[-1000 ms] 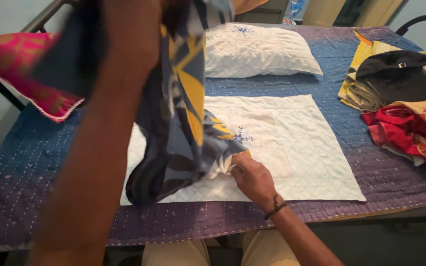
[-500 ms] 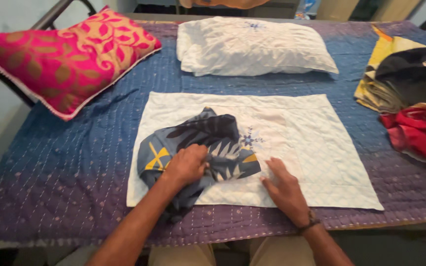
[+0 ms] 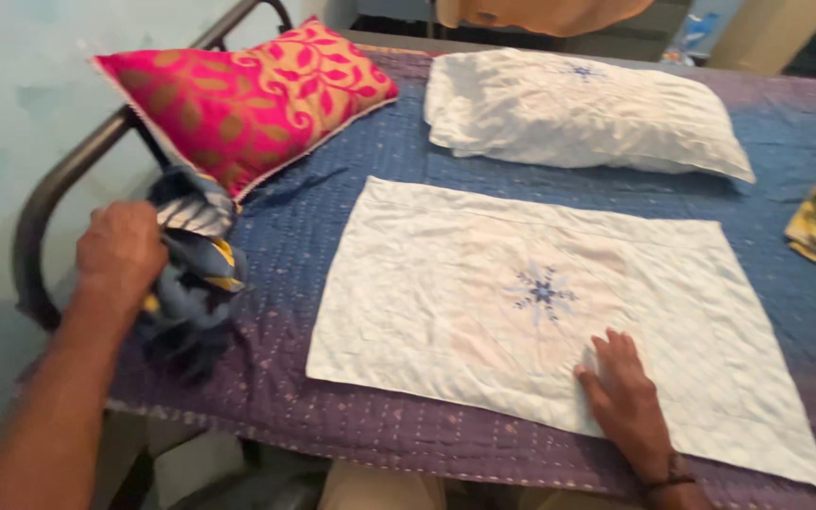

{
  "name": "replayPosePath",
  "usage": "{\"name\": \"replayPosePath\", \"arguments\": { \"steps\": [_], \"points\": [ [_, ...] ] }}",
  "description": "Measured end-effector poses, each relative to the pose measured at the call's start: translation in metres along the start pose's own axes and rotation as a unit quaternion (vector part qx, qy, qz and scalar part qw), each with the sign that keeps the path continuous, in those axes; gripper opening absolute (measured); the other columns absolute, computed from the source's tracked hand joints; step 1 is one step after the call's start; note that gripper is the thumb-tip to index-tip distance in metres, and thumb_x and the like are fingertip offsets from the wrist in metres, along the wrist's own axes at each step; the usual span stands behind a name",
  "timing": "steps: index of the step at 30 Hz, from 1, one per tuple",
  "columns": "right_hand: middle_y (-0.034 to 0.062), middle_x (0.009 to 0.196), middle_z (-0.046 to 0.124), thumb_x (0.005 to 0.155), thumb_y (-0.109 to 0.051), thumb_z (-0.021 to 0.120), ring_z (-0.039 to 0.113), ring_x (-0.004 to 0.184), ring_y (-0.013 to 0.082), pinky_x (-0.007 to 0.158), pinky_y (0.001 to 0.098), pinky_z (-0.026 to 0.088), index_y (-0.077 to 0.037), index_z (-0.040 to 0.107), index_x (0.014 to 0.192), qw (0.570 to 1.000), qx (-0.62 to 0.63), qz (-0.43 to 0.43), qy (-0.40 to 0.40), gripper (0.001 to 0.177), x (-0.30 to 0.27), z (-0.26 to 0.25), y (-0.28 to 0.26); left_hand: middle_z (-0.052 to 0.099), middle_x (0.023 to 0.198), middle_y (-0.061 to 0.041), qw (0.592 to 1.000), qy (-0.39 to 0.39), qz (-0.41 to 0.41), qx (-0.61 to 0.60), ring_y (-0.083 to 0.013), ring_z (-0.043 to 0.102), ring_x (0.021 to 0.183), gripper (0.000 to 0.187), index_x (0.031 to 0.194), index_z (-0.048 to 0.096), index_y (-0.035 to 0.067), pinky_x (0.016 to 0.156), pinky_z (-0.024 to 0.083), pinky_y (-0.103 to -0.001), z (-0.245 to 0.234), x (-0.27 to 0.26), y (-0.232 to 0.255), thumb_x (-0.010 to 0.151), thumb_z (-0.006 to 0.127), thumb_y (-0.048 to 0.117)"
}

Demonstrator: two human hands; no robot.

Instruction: The person places a pillow onto a white pillowcase laid flat on a bed. They tuck the pillow into the case, smooth the fabric, and fold the open flap over to enclose the pillow. The person then adjusts the edges and smooths the surface of the pillowcase to ensure a neat fit.

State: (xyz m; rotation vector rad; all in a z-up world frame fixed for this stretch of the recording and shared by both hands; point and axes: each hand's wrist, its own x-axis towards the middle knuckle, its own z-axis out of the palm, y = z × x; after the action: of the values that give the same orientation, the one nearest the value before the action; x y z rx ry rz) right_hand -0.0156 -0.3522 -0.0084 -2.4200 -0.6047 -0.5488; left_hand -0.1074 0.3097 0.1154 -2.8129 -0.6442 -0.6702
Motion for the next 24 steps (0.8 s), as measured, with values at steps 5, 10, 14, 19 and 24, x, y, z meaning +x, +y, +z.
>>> {"name": "replayPosePath", "arguments": {
  "steps": [5, 10, 14, 19, 24],
  "points": [
    [0.0289, 0.148, 0.05, 0.088, -0.022, 0.069, 0.04, 0.145, 0.0458, 0.113, 0.0481, 0.038, 0.0, 0.057, 0.135, 1.0, 0.008, -0.008, -0.024, 0.053, 0.015, 0.007, -0.011, 0.076, 0.103, -0.022, 0.968, -0.08, -0.041, -0.236, -0.0363, 0.073, 0.099, 0.039, 0.106, 0.076, 0.003, 0.089, 0.056, -0.047, 0.036, 0.021, -0.031, 0.078, 0.081, 0.029],
    [0.0274, 0.146, 0.054, 0.089, -0.022, 0.067, 0.042, 0.145, 0.0438, 0.114, 0.0466, 0.04, -0.001, 0.059, 0.131, 0.999, -0.011, -0.023, -0.029, 0.048, 0.013, 0.011, -0.017, 0.074, 0.095, -0.012, 0.878, 0.074, -0.19, -0.433, -0.024, 0.072, 0.086, 0.049, 0.108, 0.067, -0.001, 0.079, 0.056, -0.037, 0.073, 0.063, 0.029, 0.083, 0.084, 0.038],
    [0.0268, 0.144, 0.055, 0.089, -0.022, 0.066, 0.044, 0.145, 0.0426, 0.114, 0.0461, 0.04, -0.001, 0.061, 0.129, 0.999, -0.027, -0.035, -0.017, 0.046, 0.011, 0.012, -0.018, 0.069, 0.091, -0.01, 0.756, -0.038, -0.321, -0.57, -0.0261, 0.051, 0.074, 0.055, 0.122, 0.064, -0.001, 0.067, 0.039, -0.047, 0.079, 0.098, 0.049, 0.089, 0.086, 0.036],
    [0.0264, 0.142, 0.056, 0.088, -0.021, 0.066, 0.044, 0.144, 0.0421, 0.113, 0.0461, 0.04, -0.001, 0.061, 0.128, 0.999, -0.033, -0.02, -0.009, 0.045, 0.011, 0.013, -0.024, 0.073, 0.103, -0.002, 0.653, 0.038, -0.286, -0.7, -0.0153, 0.07, 0.085, 0.039, 0.115, 0.067, 0.01, 0.072, 0.056, -0.033, 0.14, 0.144, 0.041, 0.085, 0.081, 0.03],
    [0.0286, 0.143, 0.055, 0.09, -0.019, 0.066, 0.042, 0.144, 0.0433, 0.113, 0.0468, 0.039, 0.002, 0.059, 0.129, 0.999, -0.039, -0.024, -0.022, 0.046, 0.014, 0.008, -0.028, 0.073, 0.091, -0.004, 0.685, 0.079, -0.213, -0.692, -0.0139, 0.067, 0.071, 0.018, 0.1, 0.072, 0.008, 0.059, 0.051, -0.028, 0.137, 0.164, 0.079, 0.091, 0.078, 0.022]
  ]
}}
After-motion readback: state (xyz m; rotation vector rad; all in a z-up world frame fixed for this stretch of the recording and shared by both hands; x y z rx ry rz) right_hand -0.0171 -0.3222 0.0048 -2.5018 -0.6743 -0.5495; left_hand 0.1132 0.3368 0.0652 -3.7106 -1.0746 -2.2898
